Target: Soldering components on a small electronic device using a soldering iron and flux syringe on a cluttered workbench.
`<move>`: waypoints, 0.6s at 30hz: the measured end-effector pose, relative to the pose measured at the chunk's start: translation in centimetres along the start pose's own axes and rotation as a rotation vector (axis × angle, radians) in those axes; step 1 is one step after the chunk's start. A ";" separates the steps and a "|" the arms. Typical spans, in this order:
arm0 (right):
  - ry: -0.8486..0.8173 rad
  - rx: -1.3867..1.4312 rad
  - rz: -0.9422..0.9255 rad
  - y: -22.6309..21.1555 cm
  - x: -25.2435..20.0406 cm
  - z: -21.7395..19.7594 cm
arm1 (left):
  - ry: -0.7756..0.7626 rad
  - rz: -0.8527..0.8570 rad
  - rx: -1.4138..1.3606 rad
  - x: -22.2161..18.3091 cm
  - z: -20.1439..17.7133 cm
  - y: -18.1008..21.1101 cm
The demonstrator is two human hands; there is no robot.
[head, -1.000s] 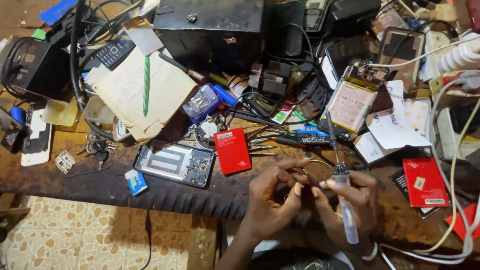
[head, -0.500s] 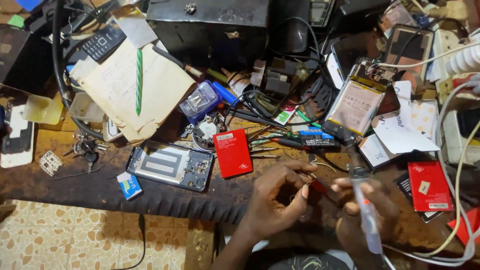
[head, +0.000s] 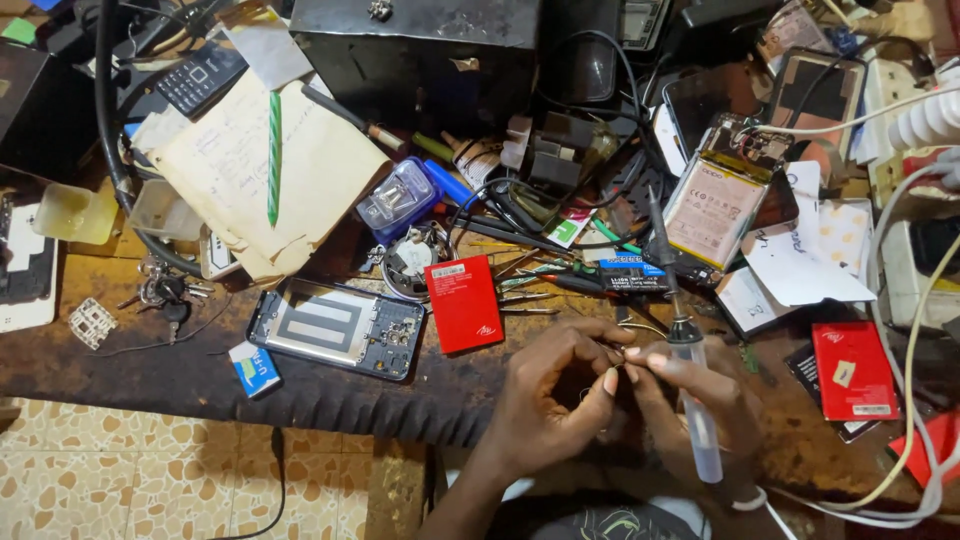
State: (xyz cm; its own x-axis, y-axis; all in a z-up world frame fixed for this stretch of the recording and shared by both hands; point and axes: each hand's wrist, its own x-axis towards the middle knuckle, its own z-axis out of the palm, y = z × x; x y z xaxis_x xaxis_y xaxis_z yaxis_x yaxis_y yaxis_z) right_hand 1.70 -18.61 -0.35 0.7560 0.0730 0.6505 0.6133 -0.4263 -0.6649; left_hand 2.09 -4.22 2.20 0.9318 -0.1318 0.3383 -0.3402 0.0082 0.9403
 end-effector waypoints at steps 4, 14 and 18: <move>-0.054 -0.047 -0.061 0.0 0.4 -0.2 | 0.009 0.032 0.026 0.0 0.1 -0.1; 0.016 0.272 0.160 0.9 -1.7 0.3 | 0.026 0.057 0.094 0.0 0.2 -0.5; 0.103 0.331 0.258 2.3 -3.3 -2.0 | 0.018 0.039 0.118 0.0 0.3 -0.7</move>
State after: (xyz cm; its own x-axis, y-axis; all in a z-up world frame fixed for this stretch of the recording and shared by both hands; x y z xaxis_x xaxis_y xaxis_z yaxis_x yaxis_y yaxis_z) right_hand 0.21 -21.67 -3.29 0.8776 -0.0953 0.4698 0.4604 -0.1055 -0.8814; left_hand 2.30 -4.54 1.53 0.9195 -0.1159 0.3756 -0.3873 -0.1037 0.9161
